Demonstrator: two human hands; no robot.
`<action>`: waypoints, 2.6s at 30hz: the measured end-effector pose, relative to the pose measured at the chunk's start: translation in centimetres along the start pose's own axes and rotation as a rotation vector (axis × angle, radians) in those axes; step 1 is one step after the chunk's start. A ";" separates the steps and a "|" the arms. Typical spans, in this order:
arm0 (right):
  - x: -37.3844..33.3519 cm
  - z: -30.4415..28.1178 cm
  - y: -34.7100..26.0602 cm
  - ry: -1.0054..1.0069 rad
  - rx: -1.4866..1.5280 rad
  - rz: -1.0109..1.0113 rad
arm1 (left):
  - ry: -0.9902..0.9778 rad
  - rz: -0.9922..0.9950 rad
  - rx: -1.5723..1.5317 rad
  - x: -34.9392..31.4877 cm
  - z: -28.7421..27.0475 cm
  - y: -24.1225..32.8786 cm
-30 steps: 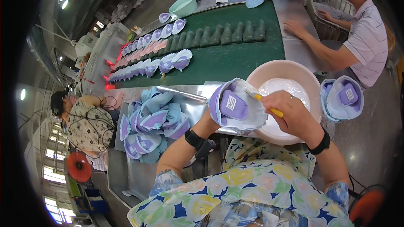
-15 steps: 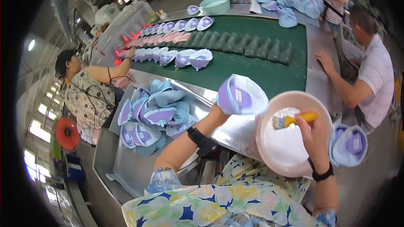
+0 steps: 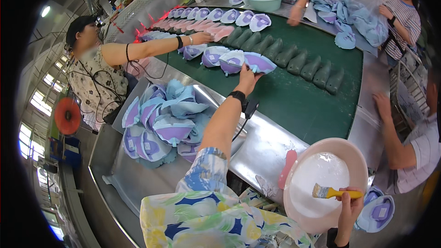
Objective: Applying adhesive to the inner edges of shoe uppers using a brush.
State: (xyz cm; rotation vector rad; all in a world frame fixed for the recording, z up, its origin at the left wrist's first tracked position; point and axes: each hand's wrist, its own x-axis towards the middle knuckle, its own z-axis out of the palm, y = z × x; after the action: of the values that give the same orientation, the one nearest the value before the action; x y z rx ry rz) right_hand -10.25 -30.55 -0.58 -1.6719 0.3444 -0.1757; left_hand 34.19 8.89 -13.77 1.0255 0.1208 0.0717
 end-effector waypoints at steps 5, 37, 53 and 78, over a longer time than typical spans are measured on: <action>-0.1 0.9 -0.1 -0.036 -0.046 -0.016 | 0.382 0.110 1.160 0.0 -4.5 -0.7; 1.3 2.2 0.1 -0.194 -0.391 -0.240 | -0.950 0.230 1.490 -26.8 -4.3 3.6; 0.1 -3.0 -1.9 -0.231 -0.612 -0.463 | -0.655 0.141 1.130 -27.5 0.5 9.4; -0.7 2.3 -2.4 0.046 0.274 -0.051 | -0.590 0.730 0.791 -33.4 10.6 3.2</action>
State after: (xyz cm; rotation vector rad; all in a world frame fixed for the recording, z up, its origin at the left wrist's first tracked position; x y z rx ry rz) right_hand -9.90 -27.94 1.51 -1.4080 0.2978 -0.2871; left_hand 2.51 -2.29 -3.35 1.7939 -0.8312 0.4020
